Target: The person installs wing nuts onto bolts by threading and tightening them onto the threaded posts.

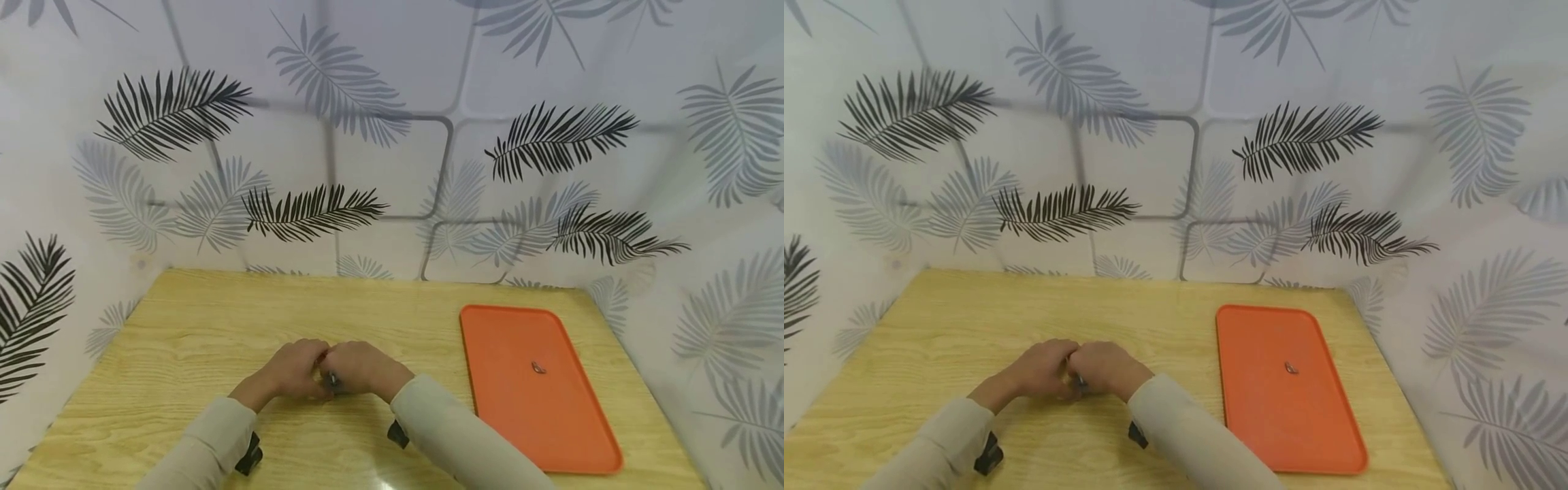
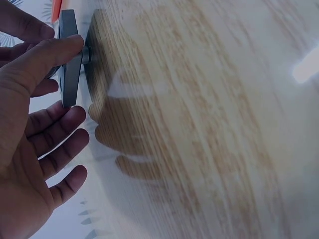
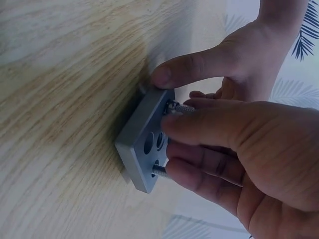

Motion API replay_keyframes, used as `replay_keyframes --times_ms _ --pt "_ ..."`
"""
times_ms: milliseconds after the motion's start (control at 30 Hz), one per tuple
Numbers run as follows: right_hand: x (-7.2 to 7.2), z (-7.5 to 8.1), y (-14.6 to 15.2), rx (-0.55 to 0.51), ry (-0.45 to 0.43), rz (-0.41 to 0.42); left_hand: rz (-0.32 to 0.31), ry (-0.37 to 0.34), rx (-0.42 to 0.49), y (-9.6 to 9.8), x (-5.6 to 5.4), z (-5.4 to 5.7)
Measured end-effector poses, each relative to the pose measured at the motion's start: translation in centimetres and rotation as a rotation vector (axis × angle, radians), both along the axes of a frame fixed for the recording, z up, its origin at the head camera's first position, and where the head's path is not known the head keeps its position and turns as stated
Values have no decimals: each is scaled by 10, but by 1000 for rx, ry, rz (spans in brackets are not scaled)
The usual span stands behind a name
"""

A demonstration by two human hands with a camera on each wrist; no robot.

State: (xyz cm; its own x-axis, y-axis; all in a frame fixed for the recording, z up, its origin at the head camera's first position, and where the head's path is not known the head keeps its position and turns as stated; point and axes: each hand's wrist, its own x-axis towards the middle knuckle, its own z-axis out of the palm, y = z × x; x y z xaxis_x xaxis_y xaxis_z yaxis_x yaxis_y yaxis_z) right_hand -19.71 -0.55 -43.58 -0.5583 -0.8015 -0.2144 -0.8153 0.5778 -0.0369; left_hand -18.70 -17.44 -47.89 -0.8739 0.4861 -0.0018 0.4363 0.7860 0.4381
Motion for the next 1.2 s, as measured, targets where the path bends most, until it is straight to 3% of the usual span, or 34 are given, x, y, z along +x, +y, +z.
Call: replay_keyframes --times_ms 367,567,767,1033,1200 --pt "4 -4 1 63 174 -23 6 -22 0 2 0 1" --pt "-1 -2 4 3 84 5 29 -37 -11 2 -2 2" --pt "3 1 4 2 -18 -34 34 -51 0 2 -1 2" --pt "3 2 2 0 37 -68 6 1 -11 1 -2 -1" --pt "4 2 4 13 75 -94 14 -29 -5 3 0 1"
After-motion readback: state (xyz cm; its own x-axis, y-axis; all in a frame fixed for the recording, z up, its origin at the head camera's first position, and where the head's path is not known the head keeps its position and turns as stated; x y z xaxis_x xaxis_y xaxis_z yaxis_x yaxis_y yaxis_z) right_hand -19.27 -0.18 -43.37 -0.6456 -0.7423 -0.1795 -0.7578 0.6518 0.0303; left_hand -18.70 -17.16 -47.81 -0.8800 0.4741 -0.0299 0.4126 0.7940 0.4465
